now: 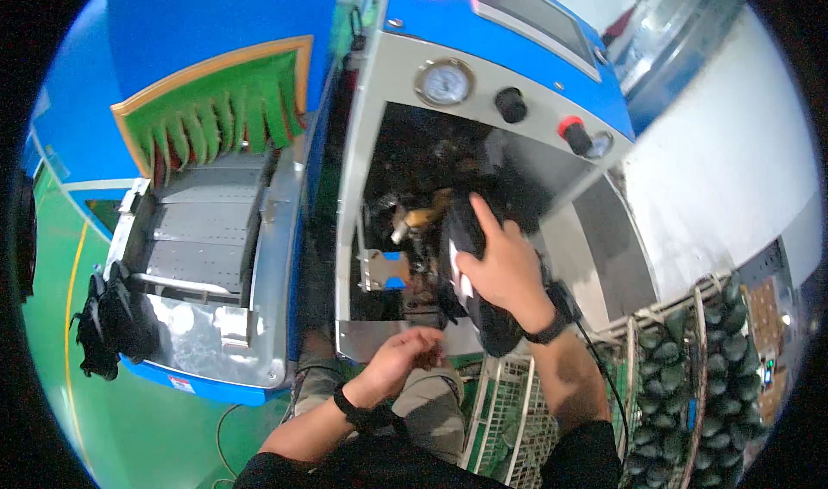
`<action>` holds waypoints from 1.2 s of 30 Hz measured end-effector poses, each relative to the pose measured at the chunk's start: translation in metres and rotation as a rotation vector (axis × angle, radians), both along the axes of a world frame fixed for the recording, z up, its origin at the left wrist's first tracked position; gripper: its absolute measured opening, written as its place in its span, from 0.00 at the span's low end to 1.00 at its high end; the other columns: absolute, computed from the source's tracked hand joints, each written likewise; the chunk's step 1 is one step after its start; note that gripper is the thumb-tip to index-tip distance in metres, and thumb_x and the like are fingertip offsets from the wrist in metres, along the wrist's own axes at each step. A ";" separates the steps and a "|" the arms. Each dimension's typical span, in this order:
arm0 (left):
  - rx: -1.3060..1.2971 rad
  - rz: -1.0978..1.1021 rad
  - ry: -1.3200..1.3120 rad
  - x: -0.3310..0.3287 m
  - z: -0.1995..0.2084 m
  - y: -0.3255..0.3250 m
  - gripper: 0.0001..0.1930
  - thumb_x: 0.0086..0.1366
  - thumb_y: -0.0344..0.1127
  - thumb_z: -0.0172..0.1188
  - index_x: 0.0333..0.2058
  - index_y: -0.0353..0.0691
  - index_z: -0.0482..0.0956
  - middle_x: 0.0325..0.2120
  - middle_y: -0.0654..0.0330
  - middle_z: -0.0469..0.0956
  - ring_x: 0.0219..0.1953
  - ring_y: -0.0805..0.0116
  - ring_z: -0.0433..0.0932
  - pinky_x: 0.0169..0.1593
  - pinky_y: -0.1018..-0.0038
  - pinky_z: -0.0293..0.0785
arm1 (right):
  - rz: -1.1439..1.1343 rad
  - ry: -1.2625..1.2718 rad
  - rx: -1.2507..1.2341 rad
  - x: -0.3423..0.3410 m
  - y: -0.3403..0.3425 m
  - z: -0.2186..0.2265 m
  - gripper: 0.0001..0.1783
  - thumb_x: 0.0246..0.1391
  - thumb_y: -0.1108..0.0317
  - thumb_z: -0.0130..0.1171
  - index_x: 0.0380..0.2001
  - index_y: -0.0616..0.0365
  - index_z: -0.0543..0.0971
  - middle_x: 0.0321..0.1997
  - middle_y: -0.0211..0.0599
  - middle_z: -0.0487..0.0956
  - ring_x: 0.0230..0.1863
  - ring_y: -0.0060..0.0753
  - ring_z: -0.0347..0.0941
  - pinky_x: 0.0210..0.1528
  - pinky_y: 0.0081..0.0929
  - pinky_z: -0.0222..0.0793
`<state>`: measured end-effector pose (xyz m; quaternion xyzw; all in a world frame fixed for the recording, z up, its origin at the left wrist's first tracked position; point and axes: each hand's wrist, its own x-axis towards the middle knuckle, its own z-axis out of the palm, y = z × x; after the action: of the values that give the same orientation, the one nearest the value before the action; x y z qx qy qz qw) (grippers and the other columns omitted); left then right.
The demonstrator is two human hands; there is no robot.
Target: Using a lasting machine to shape shoe uppers over lasts during the assembly process.
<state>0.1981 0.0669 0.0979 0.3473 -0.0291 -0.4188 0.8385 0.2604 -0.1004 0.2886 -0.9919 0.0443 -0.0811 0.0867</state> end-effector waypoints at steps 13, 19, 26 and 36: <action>0.303 -0.164 -0.402 -0.053 0.014 0.011 0.15 0.75 0.41 0.52 0.44 0.34 0.78 0.36 0.63 0.80 0.37 0.76 0.76 0.45 0.75 0.75 | 0.113 -0.485 0.146 -0.060 -0.005 -0.018 0.45 0.53 0.65 0.66 0.73 0.50 0.62 0.49 0.61 0.74 0.48 0.67 0.74 0.50 0.49 0.73; 0.164 -0.149 -0.300 -0.064 0.066 0.028 0.22 0.76 0.49 0.52 0.56 0.36 0.71 0.38 0.60 0.80 0.39 0.71 0.80 0.44 0.73 0.77 | 0.102 -0.598 -0.064 -0.181 -0.003 -0.069 0.43 0.47 0.65 0.72 0.68 0.56 0.69 0.57 0.73 0.69 0.53 0.79 0.69 0.55 0.58 0.70; -0.171 -0.506 0.111 -0.084 0.044 0.049 0.36 0.75 0.63 0.48 0.67 0.39 0.66 0.50 0.57 0.81 0.49 0.67 0.80 0.51 0.70 0.77 | 0.524 0.166 0.210 -0.266 -0.002 -0.021 0.48 0.42 0.55 0.80 0.67 0.43 0.70 0.62 0.59 0.71 0.56 0.59 0.76 0.60 0.46 0.73; 0.682 -0.553 -0.759 -0.113 0.038 0.078 0.27 0.62 0.46 0.71 0.51 0.29 0.80 0.44 0.56 0.83 0.46 0.72 0.78 0.53 0.73 0.74 | -0.014 -0.118 2.349 -0.091 0.034 -0.055 0.26 0.55 0.76 0.64 0.58 0.54 0.73 0.44 0.35 0.80 0.45 0.37 0.80 0.49 0.44 0.78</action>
<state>0.0848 0.1452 0.1355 0.7031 -0.2810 -0.4542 0.4695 0.1694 -0.0667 0.2341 -0.2978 0.0933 -0.0366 0.9493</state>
